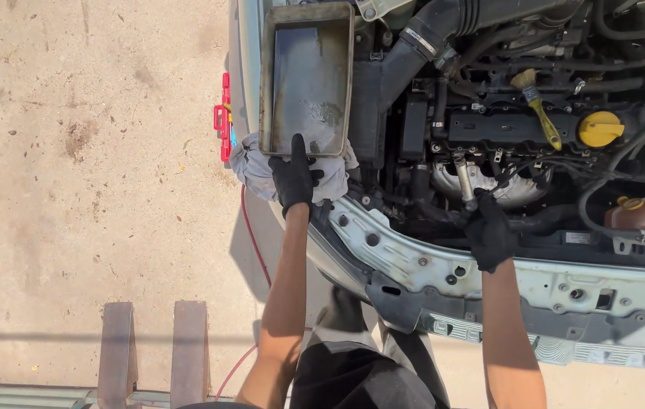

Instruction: Cleaning car engine components and a metal tube using a brush and a cloth

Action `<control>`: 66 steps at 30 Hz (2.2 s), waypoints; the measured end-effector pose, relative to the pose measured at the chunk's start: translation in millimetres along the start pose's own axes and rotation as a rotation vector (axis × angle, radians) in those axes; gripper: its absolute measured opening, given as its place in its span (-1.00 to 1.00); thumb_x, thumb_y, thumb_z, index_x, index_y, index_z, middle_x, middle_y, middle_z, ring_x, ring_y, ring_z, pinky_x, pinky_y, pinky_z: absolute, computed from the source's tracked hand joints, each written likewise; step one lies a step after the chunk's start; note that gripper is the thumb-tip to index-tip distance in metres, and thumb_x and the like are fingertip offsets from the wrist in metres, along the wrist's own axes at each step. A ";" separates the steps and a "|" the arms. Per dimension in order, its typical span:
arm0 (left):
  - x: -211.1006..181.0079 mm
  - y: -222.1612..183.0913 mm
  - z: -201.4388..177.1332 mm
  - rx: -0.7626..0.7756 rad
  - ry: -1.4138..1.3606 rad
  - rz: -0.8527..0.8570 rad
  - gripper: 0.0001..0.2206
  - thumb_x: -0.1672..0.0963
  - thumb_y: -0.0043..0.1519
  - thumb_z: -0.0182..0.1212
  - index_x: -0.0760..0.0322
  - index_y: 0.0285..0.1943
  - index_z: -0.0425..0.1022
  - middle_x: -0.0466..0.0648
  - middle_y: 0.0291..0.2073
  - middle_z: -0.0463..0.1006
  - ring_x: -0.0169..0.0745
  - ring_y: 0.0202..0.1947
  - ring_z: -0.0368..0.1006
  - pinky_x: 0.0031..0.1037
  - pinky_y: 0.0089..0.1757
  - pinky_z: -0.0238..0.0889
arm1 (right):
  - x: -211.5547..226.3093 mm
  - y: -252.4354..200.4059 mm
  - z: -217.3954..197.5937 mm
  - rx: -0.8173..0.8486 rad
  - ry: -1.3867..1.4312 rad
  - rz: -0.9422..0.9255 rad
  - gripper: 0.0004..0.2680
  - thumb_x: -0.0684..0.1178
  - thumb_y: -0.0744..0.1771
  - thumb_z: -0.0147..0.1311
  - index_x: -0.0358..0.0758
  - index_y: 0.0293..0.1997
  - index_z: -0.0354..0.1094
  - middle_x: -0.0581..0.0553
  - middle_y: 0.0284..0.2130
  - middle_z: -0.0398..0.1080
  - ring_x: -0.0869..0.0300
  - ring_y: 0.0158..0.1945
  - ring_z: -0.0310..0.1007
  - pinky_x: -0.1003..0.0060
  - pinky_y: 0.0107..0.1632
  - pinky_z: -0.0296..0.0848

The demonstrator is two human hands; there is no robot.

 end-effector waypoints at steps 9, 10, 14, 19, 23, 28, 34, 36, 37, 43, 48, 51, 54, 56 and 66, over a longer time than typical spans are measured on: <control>38.5 43.4 14.0 -0.064 -0.181 0.104 -0.37 0.08 0.36 -0.01 0.72 0.46 -0.12 0.29 -0.45 0.61 -0.09 -0.63 0.58 -0.50 -0.67 0.48 | 4.7 -2.1 7.7 0.053 -0.001 -0.009 -0.88 0.01 0.45 -0.03 -0.07 0.04 0.38 -0.11 -0.36 0.46 0.12 -0.31 0.52 0.27 -0.18 0.54; 32.3 38.6 11.2 -0.061 -0.185 0.114 -0.37 0.08 0.36 -0.01 0.72 0.46 -0.12 0.29 -0.45 0.61 -0.09 -0.63 0.58 -0.50 -0.67 0.48 | 4.7 3.4 9.1 0.060 0.004 -0.017 -0.88 0.01 0.45 -0.03 -0.07 0.04 0.38 -0.11 -0.36 0.46 0.12 -0.31 0.52 0.27 -0.18 0.54; 16.9 31.7 5.8 -0.047 -0.202 0.121 -0.35 0.08 0.39 -0.02 0.69 0.49 -0.21 0.37 -0.31 0.60 -0.05 -0.54 0.61 -0.44 -0.56 0.58 | -3.9 10.4 -5.8 0.056 -0.012 -0.024 -0.88 0.03 0.44 0.03 -0.06 0.05 0.39 -0.13 -0.34 0.49 0.11 -0.31 0.54 0.26 -0.19 0.57; -17.2 50.5 15.7 -0.091 -0.193 0.122 -0.24 0.03 0.32 0.08 0.57 0.54 -0.26 0.35 -0.27 0.60 0.03 -0.53 0.64 -0.34 -0.56 0.63 | -8.2 18.8 -9.6 0.038 -0.045 -0.050 -0.86 0.03 0.44 0.07 -0.08 0.08 0.38 -0.14 -0.32 0.50 0.10 -0.30 0.58 0.26 -0.20 0.61; -19.3 82.5 26.2 -0.188 0.108 0.191 -0.20 -0.11 0.27 0.14 0.60 0.48 0.02 0.45 0.14 0.45 0.33 0.18 0.43 0.01 0.09 0.43 | -12.2 25.5 -18.3 -0.001 -0.037 -0.044 -0.82 0.04 0.43 0.09 -0.11 0.14 0.37 -0.18 -0.29 0.51 0.07 -0.29 0.59 0.18 -0.16 0.64; -16.4 63.9 26.6 -0.053 -0.200 0.099 -0.31 0.01 0.35 0.06 0.65 0.49 -0.09 0.38 -0.34 0.60 0.16 -0.51 0.63 -0.23 -0.51 0.58 | -14.3 26.5 -20.5 -0.023 -0.036 -0.041 -0.82 0.03 0.43 0.10 -0.12 0.13 0.38 -0.21 -0.28 0.51 0.05 -0.29 0.61 0.14 -0.14 0.66; 24.0 55.4 24.1 -0.072 -0.236 0.073 -0.38 0.05 0.34 0.07 0.63 0.42 -0.03 0.36 -0.43 0.61 0.07 -0.62 0.59 -0.35 -0.65 0.53 | -17.5 29.9 -24.6 -0.025 -0.026 -0.020 -0.83 0.03 0.43 0.10 -0.08 0.12 0.40 -0.15 -0.29 0.51 0.07 -0.29 0.60 0.12 -0.12 0.66; 33.6 61.0 27.6 -0.084 -0.282 0.092 -0.32 0.05 0.33 0.09 0.63 0.47 -0.12 0.37 -0.45 0.59 0.04 -0.66 0.57 -0.42 -0.69 0.50 | -16.3 29.8 -20.9 -0.015 -0.020 -0.014 -0.84 0.02 0.43 0.08 -0.09 0.10 0.40 -0.17 -0.30 0.51 0.05 -0.30 0.59 0.10 -0.13 0.66; 23.9 51.8 27.4 -0.086 -0.283 0.091 -0.32 0.05 0.33 0.09 0.63 0.47 -0.12 0.37 -0.45 0.59 0.04 -0.66 0.57 -0.42 -0.69 0.50 | -18.7 36.3 -26.8 -0.014 -0.023 -0.013 -0.84 0.02 0.43 0.08 -0.09 0.10 0.40 -0.17 -0.30 0.51 0.05 -0.30 0.59 0.10 -0.13 0.66; 20.5 32.4 9.5 0.058 -0.195 0.172 -0.56 -0.06 0.34 0.15 0.40 0.09 0.31 0.26 -0.17 0.65 -0.08 -0.55 0.59 -0.50 -0.60 0.48 | -16.5 29.8 -32.3 -0.004 -0.022 -0.001 -0.86 0.03 0.44 0.06 -0.07 0.09 0.40 -0.15 -0.31 0.51 0.07 -0.30 0.58 0.10 -0.11 0.65; 32.9 6.6 -11.2 -0.026 0.498 0.500 -0.35 -0.12 0.20 0.34 0.16 0.41 0.29 0.10 0.06 0.52 0.20 -0.02 0.54 0.01 -0.04 0.46 | -17.8 28.1 -32.7 -0.041 -0.046 -0.016 -0.86 0.01 0.44 0.07 -0.09 0.09 0.40 -0.17 -0.30 0.52 0.09 -0.31 0.58 0.13 -0.14 0.66; 40.1 -0.8 -13.5 -0.025 0.546 0.606 -0.35 -0.09 0.21 0.32 0.32 0.38 0.29 0.22 0.05 0.47 0.32 -0.01 0.51 0.08 -0.03 0.41 | -13.8 22.4 -21.1 -0.031 -0.044 -0.009 -0.85 0.02 0.43 0.09 -0.08 0.09 0.39 -0.17 -0.30 0.52 0.08 -0.31 0.58 0.17 -0.15 0.65; 44.7 1.2 -10.6 -0.051 0.628 0.639 -0.26 -0.15 0.16 0.35 0.28 0.42 0.26 0.25 0.10 0.42 0.41 0.11 0.41 0.12 0.06 0.30 | -7.2 5.9 -3.0 -0.030 -0.043 -0.011 -0.83 0.03 0.43 0.09 -0.12 0.10 0.39 -0.19 -0.30 0.51 0.07 -0.30 0.57 0.18 -0.17 0.64; 52.7 0.2 -6.6 -0.078 0.764 0.692 -0.16 -0.24 0.02 0.35 0.17 0.42 0.27 0.19 0.22 0.35 0.33 0.22 0.33 0.11 0.12 0.18 | -5.5 4.6 -0.9 -0.026 -0.039 -0.016 -0.84 0.03 0.43 0.09 -0.12 0.09 0.39 -0.19 -0.30 0.51 0.08 -0.31 0.57 0.21 -0.18 0.62; 65.7 33.7 -8.0 0.001 1.108 0.761 -0.53 -0.12 -0.09 0.43 0.02 -0.06 0.53 -0.01 0.36 0.33 0.15 0.46 0.05 0.34 0.21 -0.03 | -8.3 8.2 -4.4 -0.022 -0.025 -0.030 -0.83 0.02 0.43 0.11 -0.15 0.09 0.38 -0.23 -0.28 0.51 0.09 -0.32 0.56 0.23 -0.19 0.60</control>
Point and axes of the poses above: each hand's wrist, its own y-axis towards the middle knuckle, its own z-axis out of the palm, x = y × z, the point moved 1 cm from there along y, towards the middle knuckle
